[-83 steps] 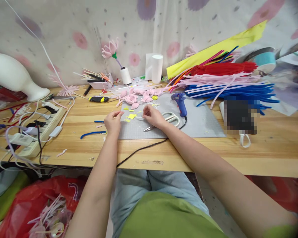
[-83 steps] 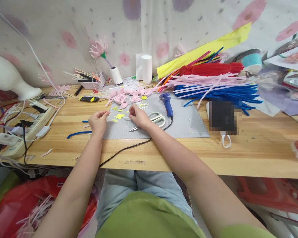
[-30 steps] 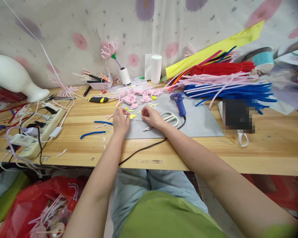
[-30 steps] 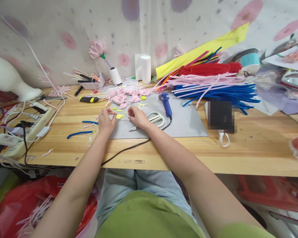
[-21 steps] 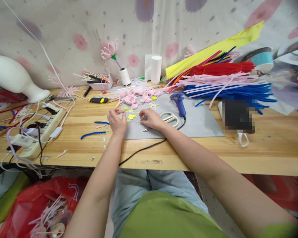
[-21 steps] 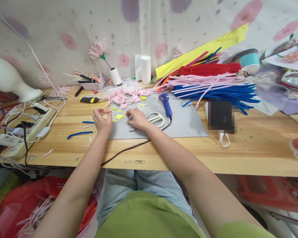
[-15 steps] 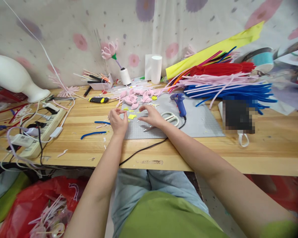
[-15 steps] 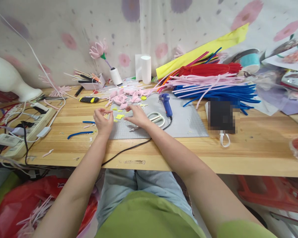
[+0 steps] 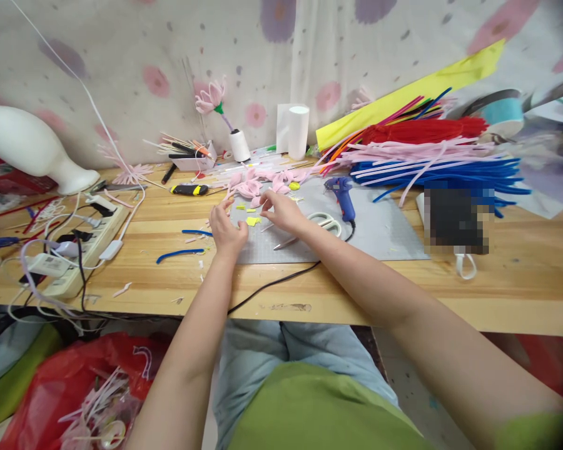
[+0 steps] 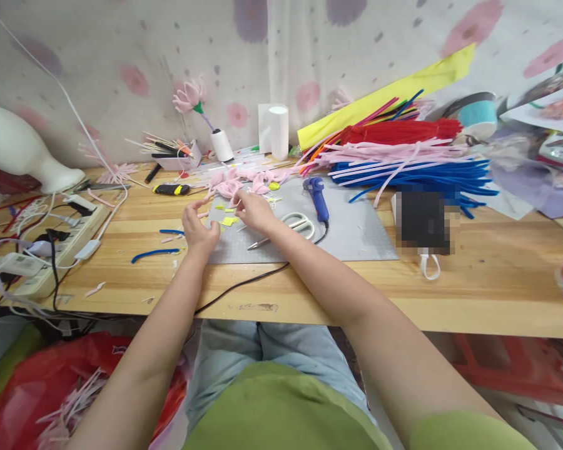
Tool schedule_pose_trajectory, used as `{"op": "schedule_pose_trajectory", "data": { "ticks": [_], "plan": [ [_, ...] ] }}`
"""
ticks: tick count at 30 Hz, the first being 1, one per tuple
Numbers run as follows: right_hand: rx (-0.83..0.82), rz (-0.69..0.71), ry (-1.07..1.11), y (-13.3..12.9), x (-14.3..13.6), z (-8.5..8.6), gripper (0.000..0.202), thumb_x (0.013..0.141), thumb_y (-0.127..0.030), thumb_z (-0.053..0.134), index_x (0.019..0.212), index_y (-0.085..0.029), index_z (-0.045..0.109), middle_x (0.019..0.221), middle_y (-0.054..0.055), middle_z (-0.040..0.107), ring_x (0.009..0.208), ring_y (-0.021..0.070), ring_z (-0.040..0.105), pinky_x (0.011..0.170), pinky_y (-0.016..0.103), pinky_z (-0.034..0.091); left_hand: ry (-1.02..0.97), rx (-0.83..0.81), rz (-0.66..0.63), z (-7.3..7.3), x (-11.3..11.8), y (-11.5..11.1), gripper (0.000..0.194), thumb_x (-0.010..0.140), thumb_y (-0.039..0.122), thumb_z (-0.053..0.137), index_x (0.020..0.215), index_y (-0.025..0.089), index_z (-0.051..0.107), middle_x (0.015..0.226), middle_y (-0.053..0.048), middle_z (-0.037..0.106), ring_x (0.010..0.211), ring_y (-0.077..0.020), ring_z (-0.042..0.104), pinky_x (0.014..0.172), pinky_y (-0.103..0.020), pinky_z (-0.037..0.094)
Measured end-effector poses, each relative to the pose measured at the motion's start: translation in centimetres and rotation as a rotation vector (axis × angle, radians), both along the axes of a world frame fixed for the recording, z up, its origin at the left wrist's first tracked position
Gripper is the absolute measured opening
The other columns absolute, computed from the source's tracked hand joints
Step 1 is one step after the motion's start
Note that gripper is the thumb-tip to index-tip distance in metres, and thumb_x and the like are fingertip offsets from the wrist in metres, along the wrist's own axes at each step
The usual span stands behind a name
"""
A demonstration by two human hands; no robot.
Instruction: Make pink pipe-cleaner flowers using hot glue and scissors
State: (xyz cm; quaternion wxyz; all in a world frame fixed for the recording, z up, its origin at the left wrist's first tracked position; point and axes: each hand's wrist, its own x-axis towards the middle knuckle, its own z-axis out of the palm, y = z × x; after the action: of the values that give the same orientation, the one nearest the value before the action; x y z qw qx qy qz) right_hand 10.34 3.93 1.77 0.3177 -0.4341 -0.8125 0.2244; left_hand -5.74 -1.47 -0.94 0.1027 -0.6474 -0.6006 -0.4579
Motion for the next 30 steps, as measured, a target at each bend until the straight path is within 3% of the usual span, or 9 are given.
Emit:
{"op": "schedule_pose_trajectory", "data": {
  "ticks": [5,11,15,18,22,24,26,28,30],
  "plan": [
    [0.075,0.082,-0.051,0.0,0.5,0.5,0.021,0.071,-0.012,0.059,0.089,-0.021,0.053,0.082,0.000,0.067,0.085,0.0193,0.057,0.075,0.030,0.037,0.076,-0.117,-0.221,0.1,1.0,0.1,0.044,0.073,0.022,0.058,0.115,0.020,0.042,0.106,-0.009,0.064,0.108,-0.0228,0.057,0.101,-0.043,0.036],
    [0.066,0.103,-0.018,0.1,0.7,0.4,0.021,0.072,-0.013,0.059,0.091,-0.020,0.053,0.083,0.001,0.067,0.085,0.0184,0.058,0.075,0.030,0.038,-0.082,-0.251,-0.171,0.0,1.9,0.4,0.039,0.080,0.020,0.053,0.117,0.023,0.041,0.089,-0.003,0.067,0.087,-0.0180,0.064,0.081,-0.034,0.046],
    [0.020,0.058,0.026,0.1,1.9,0.5,0.023,0.072,-0.013,0.059,0.093,-0.021,0.053,0.082,0.000,0.066,0.084,0.0170,0.058,0.076,0.030,0.039,-0.161,-0.256,-0.124,0.4,1.9,0.3,0.039,0.076,0.017,0.055,0.112,0.023,0.043,0.086,-0.001,0.067,0.083,-0.0164,0.065,0.079,-0.031,0.046],
    [-0.125,0.112,0.054,-0.1,5.1,1.3,0.021,0.072,-0.018,0.060,0.091,-0.020,0.054,0.080,0.000,0.065,0.076,0.0142,0.058,0.071,0.028,0.041,-0.232,-0.283,-0.081,0.7,1.7,0.5,0.043,0.072,0.015,0.057,0.112,0.023,0.042,0.083,0.000,0.066,0.080,-0.0161,0.065,0.077,-0.030,0.046],
    [-0.427,0.259,-0.050,-0.5,12.8,3.0,0.023,0.071,-0.041,0.063,0.075,-0.020,0.058,0.071,0.001,0.063,0.064,0.0127,0.056,0.061,0.027,0.042,-0.338,-0.310,-0.065,1.3,1.4,1.1,0.047,0.068,0.014,0.059,0.111,0.021,0.040,0.078,0.001,0.065,0.073,-0.0148,0.063,0.072,-0.028,0.047],
    [-0.543,0.211,-0.184,-0.3,16.8,3.5,0.034,0.070,-0.053,0.061,0.067,-0.020,0.057,0.062,0.002,0.060,0.059,0.0127,0.054,0.059,0.027,0.042,-0.389,-0.320,-0.056,1.7,1.8,1.5,0.048,0.066,0.014,0.061,0.109,0.021,0.040,0.075,0.002,0.064,0.068,-0.0135,0.062,0.069,-0.027,0.046],
    [-0.571,0.059,-0.288,0.1,19.7,3.6,0.042,0.068,-0.061,0.060,0.065,-0.019,0.056,0.059,0.002,0.058,0.057,0.0128,0.053,0.059,0.028,0.042,-0.440,-0.321,-0.051,1.9,2.5,1.9,0.048,0.066,0.013,0.061,0.108,0.021,0.040,0.072,0.003,0.063,0.064,-0.0123,0.060,0.068,-0.026,0.046],
    [-0.472,-0.219,-0.305,0.7,20.8,3.0,0.049,0.063,-0.067,0.060,0.072,-0.019,0.058,0.065,0.003,0.060,0.061,0.0150,0.054,0.061,0.029,0.042,-0.491,-0.312,-0.061,1.9,3.5,2.1,0.047,0.066,0.013,0.061,0.107,0.020,0.039,0.072,0.003,0.062,0.064,-0.0116,0.060,0.068,-0.026,0.046],
    [-0.360,-0.402,-0.257,1.3,20.2,1.8,0.056,0.059,-0.068,0.062,0.086,-0.018,0.060,0.080,0.006,0.064,0.071,0.0185,0.058,0.065,0.030,0.044,-0.535,-0.296,-0.086,1.4,4.6,2.2,0.046,0.066,0.013,0.061,0.106,0.020,0.038,0.072,0.003,0.062,0.064,-0.0111,0.060,0.069,-0.025,0.046]
  ]
}}
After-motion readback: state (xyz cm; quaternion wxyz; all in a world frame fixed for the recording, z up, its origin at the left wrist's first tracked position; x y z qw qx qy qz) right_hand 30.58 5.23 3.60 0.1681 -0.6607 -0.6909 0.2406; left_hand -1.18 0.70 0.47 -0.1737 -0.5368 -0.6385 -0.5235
